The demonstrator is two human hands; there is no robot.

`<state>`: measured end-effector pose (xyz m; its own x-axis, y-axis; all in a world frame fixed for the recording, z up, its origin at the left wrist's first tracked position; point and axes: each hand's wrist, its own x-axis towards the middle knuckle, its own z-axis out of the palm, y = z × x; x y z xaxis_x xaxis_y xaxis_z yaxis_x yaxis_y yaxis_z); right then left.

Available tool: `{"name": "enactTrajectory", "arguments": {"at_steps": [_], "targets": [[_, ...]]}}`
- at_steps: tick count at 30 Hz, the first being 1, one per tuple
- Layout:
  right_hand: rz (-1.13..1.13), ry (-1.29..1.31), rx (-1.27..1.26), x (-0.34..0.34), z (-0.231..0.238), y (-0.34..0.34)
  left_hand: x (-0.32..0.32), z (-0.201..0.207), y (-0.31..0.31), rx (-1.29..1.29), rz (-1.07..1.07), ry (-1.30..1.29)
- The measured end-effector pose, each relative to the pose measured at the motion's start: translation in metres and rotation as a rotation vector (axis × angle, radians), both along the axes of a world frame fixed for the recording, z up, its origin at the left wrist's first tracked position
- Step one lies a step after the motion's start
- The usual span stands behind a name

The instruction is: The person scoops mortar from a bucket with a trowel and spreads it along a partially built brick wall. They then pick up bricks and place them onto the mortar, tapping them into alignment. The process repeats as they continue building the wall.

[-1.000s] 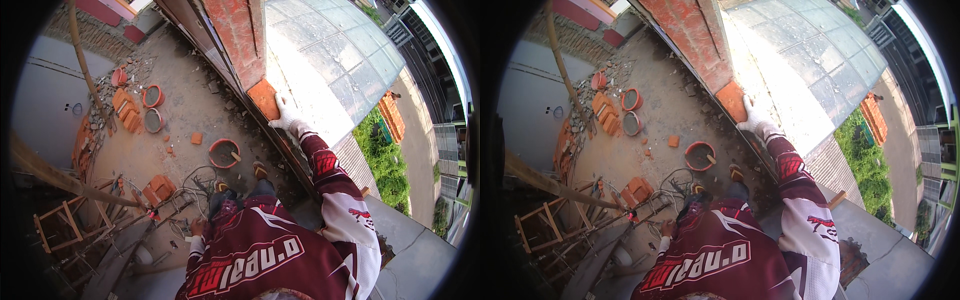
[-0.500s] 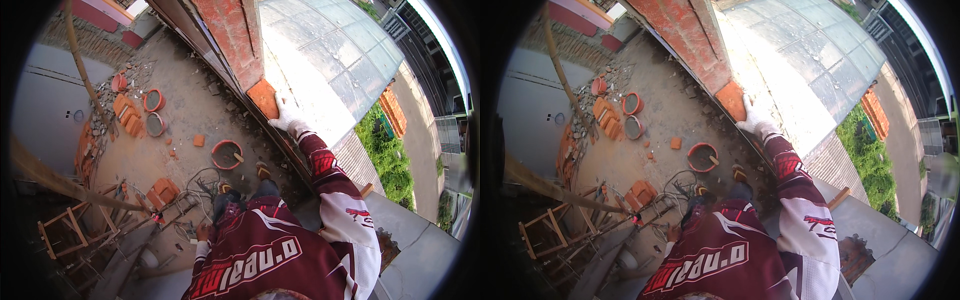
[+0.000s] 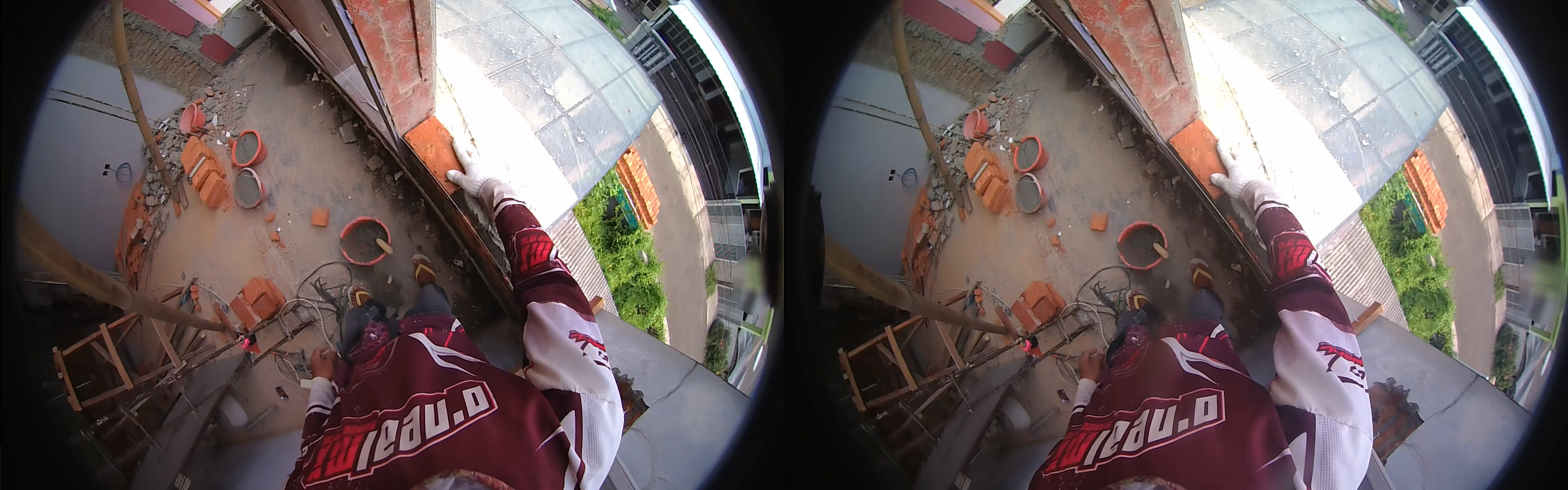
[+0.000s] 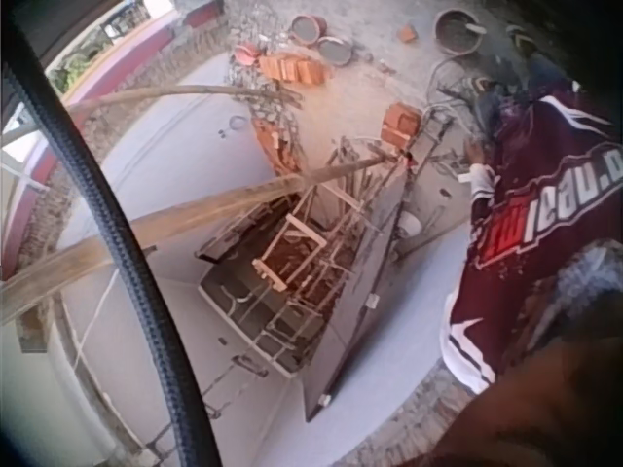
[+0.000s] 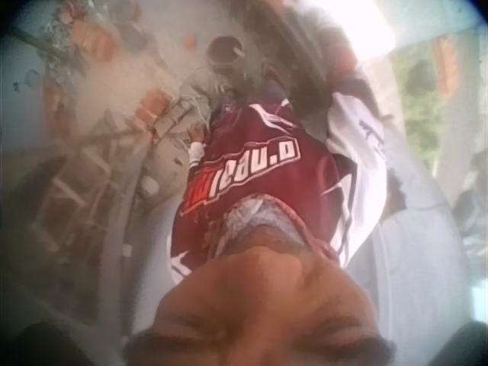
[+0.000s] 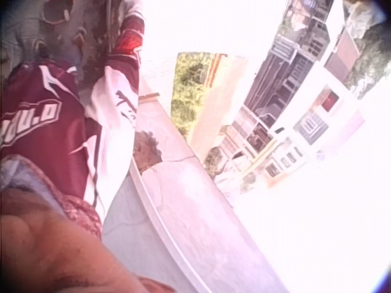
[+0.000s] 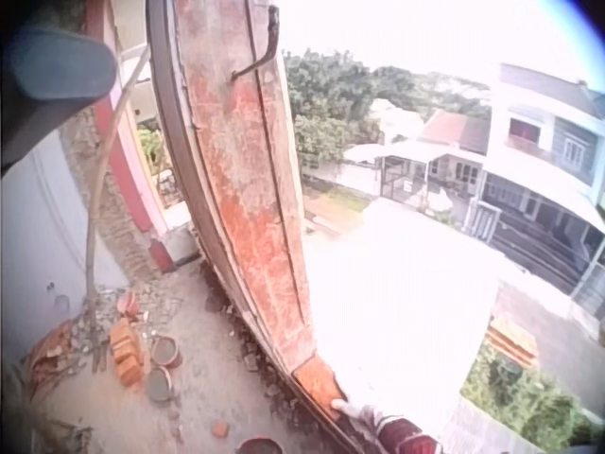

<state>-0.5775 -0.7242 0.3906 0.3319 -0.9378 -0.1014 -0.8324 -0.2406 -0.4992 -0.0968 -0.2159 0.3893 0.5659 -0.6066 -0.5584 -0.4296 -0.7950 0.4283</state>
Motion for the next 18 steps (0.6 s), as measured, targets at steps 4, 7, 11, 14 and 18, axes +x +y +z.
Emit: {"name": "enactTrajectory", "arguments": {"at_steps": [4,7,11,14,18], "targets": [[-0.016,0.135,0.190,0.007,0.054,0.001,-0.013,0.005,-0.002,-0.035,-0.009,0.111],[-0.288,-0.291,0.039,0.008,0.053,0.008,-0.010,0.002,0.006,-0.043,-0.021,0.100],[-0.359,-0.679,-0.219,0.050,0.130,0.067,-0.013,0.003,0.019,0.104,0.112,0.239],[0.049,-0.792,-0.368,0.089,0.149,0.131,0.005,-0.021,0.038,0.399,0.169,0.445],[0.190,-0.572,0.348,0.148,0.073,0.213,-0.051,0.019,-0.007,0.274,0.567,0.751]]}}
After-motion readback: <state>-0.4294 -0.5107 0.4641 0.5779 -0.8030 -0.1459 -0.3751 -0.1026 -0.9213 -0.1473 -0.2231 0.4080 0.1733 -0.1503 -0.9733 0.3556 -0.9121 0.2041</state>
